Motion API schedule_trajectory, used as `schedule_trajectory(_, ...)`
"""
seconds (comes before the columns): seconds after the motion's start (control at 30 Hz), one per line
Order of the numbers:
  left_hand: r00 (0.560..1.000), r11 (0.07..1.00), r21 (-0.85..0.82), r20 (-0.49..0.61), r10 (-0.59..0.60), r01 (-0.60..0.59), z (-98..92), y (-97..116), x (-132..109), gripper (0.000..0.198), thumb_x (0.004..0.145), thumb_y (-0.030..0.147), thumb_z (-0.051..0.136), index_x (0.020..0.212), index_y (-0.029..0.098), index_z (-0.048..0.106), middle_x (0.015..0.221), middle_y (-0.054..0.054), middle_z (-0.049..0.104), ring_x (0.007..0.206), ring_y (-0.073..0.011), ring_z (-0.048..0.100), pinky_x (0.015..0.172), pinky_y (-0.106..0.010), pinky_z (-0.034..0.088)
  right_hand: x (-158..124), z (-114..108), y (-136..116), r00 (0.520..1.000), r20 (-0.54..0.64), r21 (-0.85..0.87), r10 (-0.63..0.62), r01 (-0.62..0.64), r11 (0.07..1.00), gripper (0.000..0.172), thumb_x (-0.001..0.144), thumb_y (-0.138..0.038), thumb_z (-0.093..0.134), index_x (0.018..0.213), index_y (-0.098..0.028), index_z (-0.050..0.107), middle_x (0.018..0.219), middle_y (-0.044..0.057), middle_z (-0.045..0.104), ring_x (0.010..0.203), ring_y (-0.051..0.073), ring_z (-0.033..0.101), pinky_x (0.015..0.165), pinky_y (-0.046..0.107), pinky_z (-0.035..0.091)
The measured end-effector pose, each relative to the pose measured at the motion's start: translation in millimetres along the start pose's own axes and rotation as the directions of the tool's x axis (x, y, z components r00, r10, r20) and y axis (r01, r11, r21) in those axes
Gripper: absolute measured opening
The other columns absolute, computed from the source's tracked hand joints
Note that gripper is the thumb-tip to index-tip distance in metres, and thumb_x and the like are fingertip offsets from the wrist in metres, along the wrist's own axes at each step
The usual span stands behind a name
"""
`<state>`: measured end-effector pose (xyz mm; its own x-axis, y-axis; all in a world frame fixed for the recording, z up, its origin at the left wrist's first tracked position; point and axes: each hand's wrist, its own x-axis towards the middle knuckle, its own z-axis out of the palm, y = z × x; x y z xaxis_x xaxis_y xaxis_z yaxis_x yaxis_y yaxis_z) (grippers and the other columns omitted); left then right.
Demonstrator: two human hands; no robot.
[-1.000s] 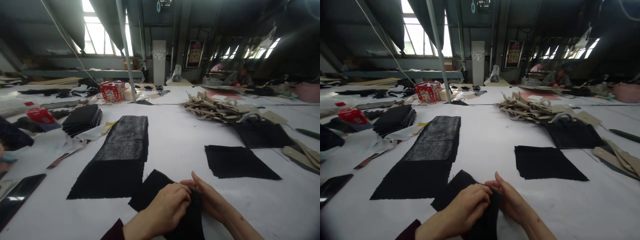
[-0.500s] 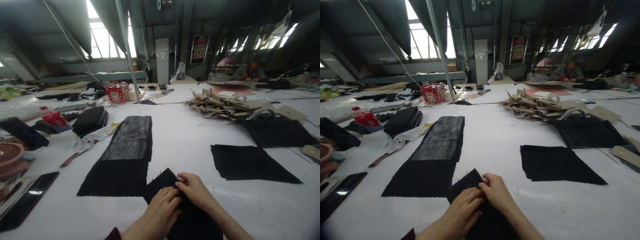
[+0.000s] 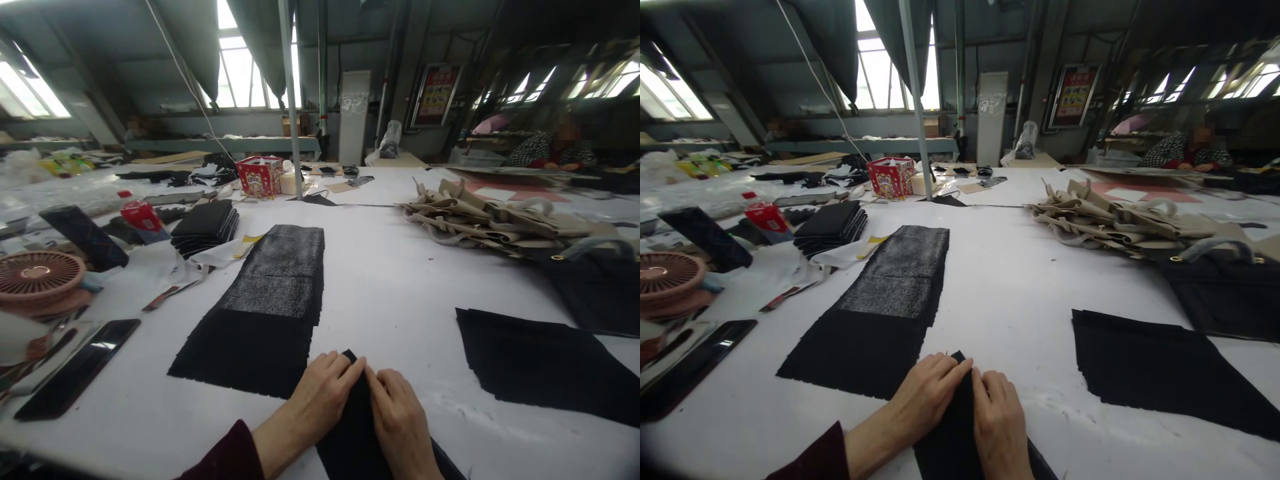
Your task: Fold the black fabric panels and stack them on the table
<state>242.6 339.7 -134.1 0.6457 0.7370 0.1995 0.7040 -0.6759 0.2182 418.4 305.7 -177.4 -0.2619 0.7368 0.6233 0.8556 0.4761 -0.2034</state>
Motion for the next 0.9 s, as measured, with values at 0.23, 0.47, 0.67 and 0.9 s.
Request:
schedule_trajectory(0.23,0.999,0.998,0.032,-0.009,-0.053,0.053,4.9,-3,-2,0.046,0.097,0.014,0.044,0.142,0.023,0.042,0.103,-0.006,0.057,0.089,-0.024,0.052,0.079,-0.042,0.047,0,0,1,0.995,0.006,-0.067,-0.095,0.095,0.993,0.034,0.097,-0.007,0.036,0.127,-0.007,0.055,0.085,0.009,0.054,0.077,0.021,0.051,0.066,0.035,0.047)
schedule_trajectory(0.47,0.995,0.995,-0.019,-0.004,-0.098,0.098,6.6,-5,-2,0.045,0.097,0.013,0.042,0.141,0.024,0.043,0.105,-0.006,0.055,0.09,-0.023,0.051,0.078,-0.041,0.045,-9,9,14,0.985,0.062,-0.048,-0.164,0.167,0.985,0.042,0.093,-0.005,0.042,0.134,-0.004,0.05,0.089,0.011,0.057,0.078,0.021,0.052,0.067,0.035,0.047)
schedule_trajectory(0.67,0.995,0.994,-0.046,-0.001,-0.104,0.104,7.4,-6,-2,0.045,0.097,0.012,0.041,0.141,0.023,0.043,0.104,-0.006,0.055,0.09,-0.0229,0.051,0.079,-0.041,0.044,-9,11,16,0.979,0.069,-0.05,-0.19,0.193,0.98,0.042,0.093,-0.006,0.041,0.134,-0.003,0.051,0.093,0.013,0.06,0.081,0.022,0.054,0.07,0.036,0.048)
schedule_trajectory(0.9,0.994,0.994,-0.022,-0.02,-0.107,0.107,12.0,-7,-1,0.042,0.099,0.014,0.039,0.14,0.019,0.043,0.105,-0.007,0.056,0.09,-0.0234,0.051,0.078,-0.042,0.044,-8,8,14,0.981,0.067,-0.052,-0.181,0.184,0.981,0.042,0.092,-0.006,0.043,0.133,-0.005,0.053,0.092,0.013,0.062,0.081,0.022,0.056,0.07,0.035,0.049)
